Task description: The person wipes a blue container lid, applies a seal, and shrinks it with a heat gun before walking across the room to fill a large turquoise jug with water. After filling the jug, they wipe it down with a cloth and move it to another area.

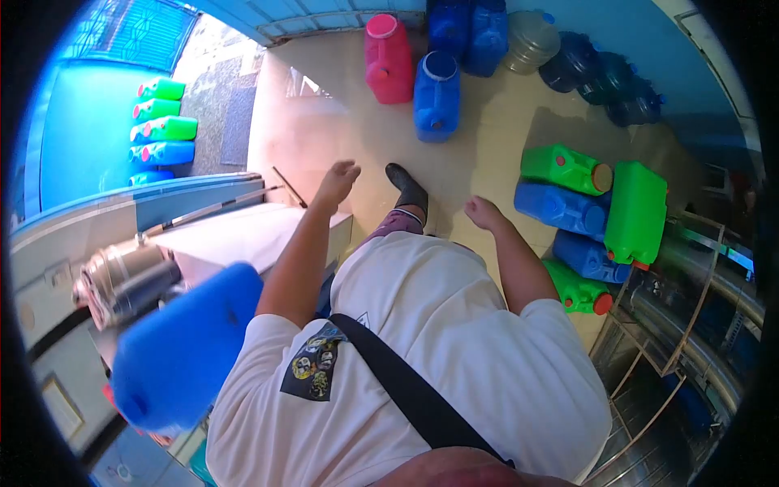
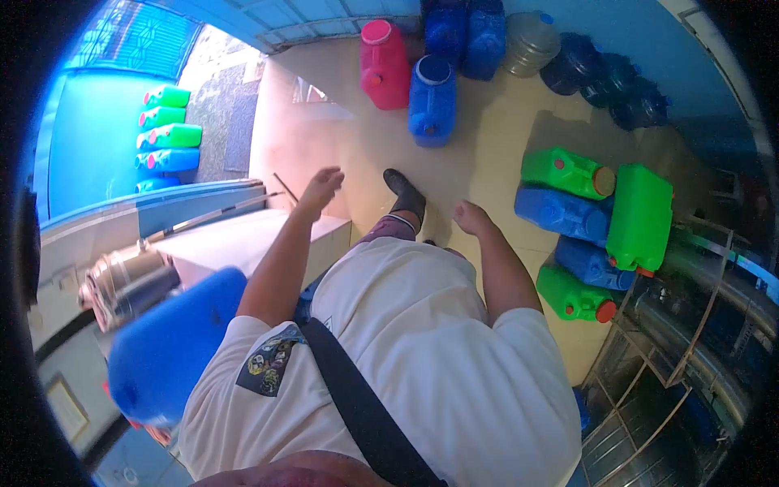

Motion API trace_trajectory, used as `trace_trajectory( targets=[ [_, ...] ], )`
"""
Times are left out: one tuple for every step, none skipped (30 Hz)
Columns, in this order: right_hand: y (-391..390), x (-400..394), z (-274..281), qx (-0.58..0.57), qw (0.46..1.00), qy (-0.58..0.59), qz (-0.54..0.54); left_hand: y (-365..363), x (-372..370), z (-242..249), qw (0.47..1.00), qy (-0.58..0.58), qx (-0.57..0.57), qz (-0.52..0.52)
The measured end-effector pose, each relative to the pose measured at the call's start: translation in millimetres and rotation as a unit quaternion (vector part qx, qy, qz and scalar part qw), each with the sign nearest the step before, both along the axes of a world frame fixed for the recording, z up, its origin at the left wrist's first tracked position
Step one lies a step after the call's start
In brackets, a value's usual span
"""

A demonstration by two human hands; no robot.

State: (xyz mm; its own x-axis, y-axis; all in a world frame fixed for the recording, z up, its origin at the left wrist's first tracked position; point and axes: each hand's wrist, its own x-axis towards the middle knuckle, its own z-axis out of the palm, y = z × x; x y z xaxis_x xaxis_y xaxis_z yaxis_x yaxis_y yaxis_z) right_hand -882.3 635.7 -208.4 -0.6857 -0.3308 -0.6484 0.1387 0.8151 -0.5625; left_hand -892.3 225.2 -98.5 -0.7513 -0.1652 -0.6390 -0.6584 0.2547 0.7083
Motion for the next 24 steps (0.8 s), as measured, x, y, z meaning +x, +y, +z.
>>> trace_trajectory(
  targets=[
    [17.4,-4.1,-6.8,0.054,0.998,-0.006,0.037,-12.3,-8.9,-23.6,0.998,-0.054,-0.014,0.022],
    [39.9,-3.7,-21.9,0.057,0.997,-0.023,0.047,-24.4,-11.4,-39.6,0.996,-0.091,-0.013,0.013],
    [57.8,-3.2,-30.4,0.059,0.996,-0.042,0.058,-38.7,-10.1,-59.6,0.994,-0.105,-0.034,-0.020],
    [64.7,-7.6,-26.0,0.061,0.996,-0.042,0.057,-49.7,-12.4,-56.6,0.989,-0.126,-0.044,-0.064],
    [69.1,-13.4,-21.1,0.061,0.997,-0.031,-0.022,-59.7,-17.1,-52.9,0.982,-0.145,-0.054,-0.106],
    [68.2,-23.8,-15.5,0.061,0.993,-0.021,-0.099,-71.7,-23.4,-53.3,0.982,-0.147,-0.052,-0.106],
    [64.7,-42.4,-15.2,0.062,0.993,-0.025,-0.097,-84.8,-27.3,-53.3,0.977,-0.149,-0.083,-0.128],
    [58.6,-66.8,-15.4,0.085,0.992,-0.046,-0.081,-99.2,-29.5,-53.8,0.970,-0.153,-0.114,-0.150],
    [51.2,-91.2,-17.3,0.108,0.990,-0.066,-0.064,-118.4,-32.2,-57.2,0.967,-0.146,-0.136,-0.156],
    [41.2,-113.0,-20.6,0.108,0.990,-0.071,-0.061,-132.2,-35.9,-62.8,0.964,-0.137,-0.159,-0.162],
    [27.2,-135.0,-24.9,0.086,0.995,-0.029,-0.047,-133.3,-50.8,-31.0,0.965,-0.142,-0.160,-0.151],
    [12.5,-157.7,-31.2,0.064,0.997,0.013,-0.033,-139.8,-58.1,-27.6,0.965,-0.146,-0.159,-0.149],
    [-2.0,-180.3,-41.4,0.069,0.996,0.044,-0.021,-151.6,-62.5,-27.5,0.976,-0.123,-0.149,-0.102],
    [-17.8,-201.7,-52.2,0.074,0.994,0.076,-0.008,-161.8,-65.8,-28.9,0.984,-0.101,-0.139,-0.053],
    [-38.0,-224.4,-50.7,0.092,0.992,0.088,0.007,-170.0,-68.8,-31.0,0.984,-0.107,-0.138,-0.047],
    [-59.4,-248.0,-44.5,0.110,0.989,0.099,0.023,-177.7,-71.2,-33.2,0.986,-0.090,-0.135,-0.028],
    [-80.7,-270.0,-41.5,0.109,0.989,0.093,0.032,-184.2,-71.6,-35.7,0.989,-0.073,-0.132,-0.009],
    [-101.9,-291.4,-41.4,0.098,0.990,0.096,0.036,-189.9,-69.8,-38.3,0.988,-0.082,-0.132,0.000],
    [-122.7,-311.8,-44.6,0.086,0.991,0.098,0.040,-194.6,-66.9,-40.0,0.985,-0.095,-0.142,-0.009],
    [-144.5,-333.3,-51.2,0.083,0.991,0.093,0.052,-198.4,-65.7,-41.8,0.982,-0.106,-0.153,-0.016],
    [-165.7,-354.1,-62.3,0.074,0.992,0.086,0.061,-197.7,-67.7,-37.5,0.981,-0.134,-0.141,0.002],
    [-186.0,-372.5,-73.0,0.065,0.993,0.076,0.069,-197.3,-68.8,-31.6,0.976,-0.163,-0.144,0.003],
    [-204.4,-392.9,-94.7,0.061,0.992,0.069,0.081,-202.0,-61.7,-35.8,0.974,-0.182,-0.135,0.014],
    [-222.5,-409.5,-120.7,0.033,0.992,0.091,0.077,-204.3,-57.2,-36.0,0.971,-0.201,-0.126,0.023]
  ],
)
